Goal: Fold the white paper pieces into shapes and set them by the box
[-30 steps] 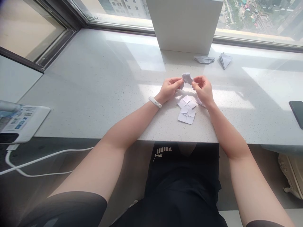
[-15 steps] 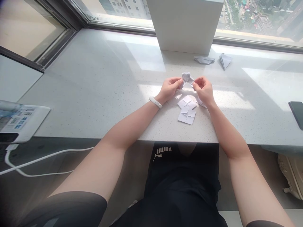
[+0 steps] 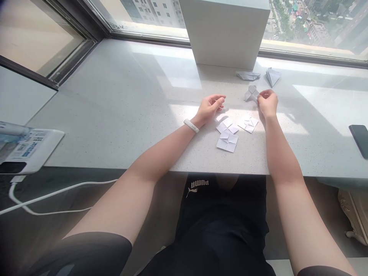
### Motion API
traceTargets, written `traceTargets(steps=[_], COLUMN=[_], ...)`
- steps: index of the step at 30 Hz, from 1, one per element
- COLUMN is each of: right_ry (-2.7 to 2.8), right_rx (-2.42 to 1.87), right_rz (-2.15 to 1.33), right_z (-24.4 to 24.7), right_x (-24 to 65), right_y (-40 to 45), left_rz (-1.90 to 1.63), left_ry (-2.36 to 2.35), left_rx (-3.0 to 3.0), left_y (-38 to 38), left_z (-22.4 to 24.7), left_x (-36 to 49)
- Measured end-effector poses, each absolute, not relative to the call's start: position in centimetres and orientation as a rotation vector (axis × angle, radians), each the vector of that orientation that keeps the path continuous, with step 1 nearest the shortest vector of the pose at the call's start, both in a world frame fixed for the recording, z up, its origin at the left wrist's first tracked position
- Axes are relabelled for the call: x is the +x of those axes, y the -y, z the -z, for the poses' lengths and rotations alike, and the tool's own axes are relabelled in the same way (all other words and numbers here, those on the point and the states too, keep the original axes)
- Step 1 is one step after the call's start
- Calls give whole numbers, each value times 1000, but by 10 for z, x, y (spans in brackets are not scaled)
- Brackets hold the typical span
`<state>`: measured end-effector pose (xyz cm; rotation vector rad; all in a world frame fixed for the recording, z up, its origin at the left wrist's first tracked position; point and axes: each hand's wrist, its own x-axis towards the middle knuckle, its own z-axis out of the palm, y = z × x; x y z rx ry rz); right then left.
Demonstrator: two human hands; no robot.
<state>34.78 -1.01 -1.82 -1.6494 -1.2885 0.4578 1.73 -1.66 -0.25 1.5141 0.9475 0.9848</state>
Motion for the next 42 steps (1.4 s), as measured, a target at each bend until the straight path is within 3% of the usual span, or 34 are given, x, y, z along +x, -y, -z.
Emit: traceTargets(steps=[13, 28, 42], right_ry=[1325, 1409, 1562], right_rx=[-1716, -1687, -1673], right_rz=[-250, -155, -246], right_z=[27, 20, 14], right_x=[330, 322, 325], right_y=[-35, -22, -16], left_rz=[-994, -1001, -1000], left_ry=[-1013, -1032, -1028], left_rx=[1482, 1459, 1476], left_y=[20, 22, 25], left_z=[-4, -5, -9], left_x=[20, 22, 22])
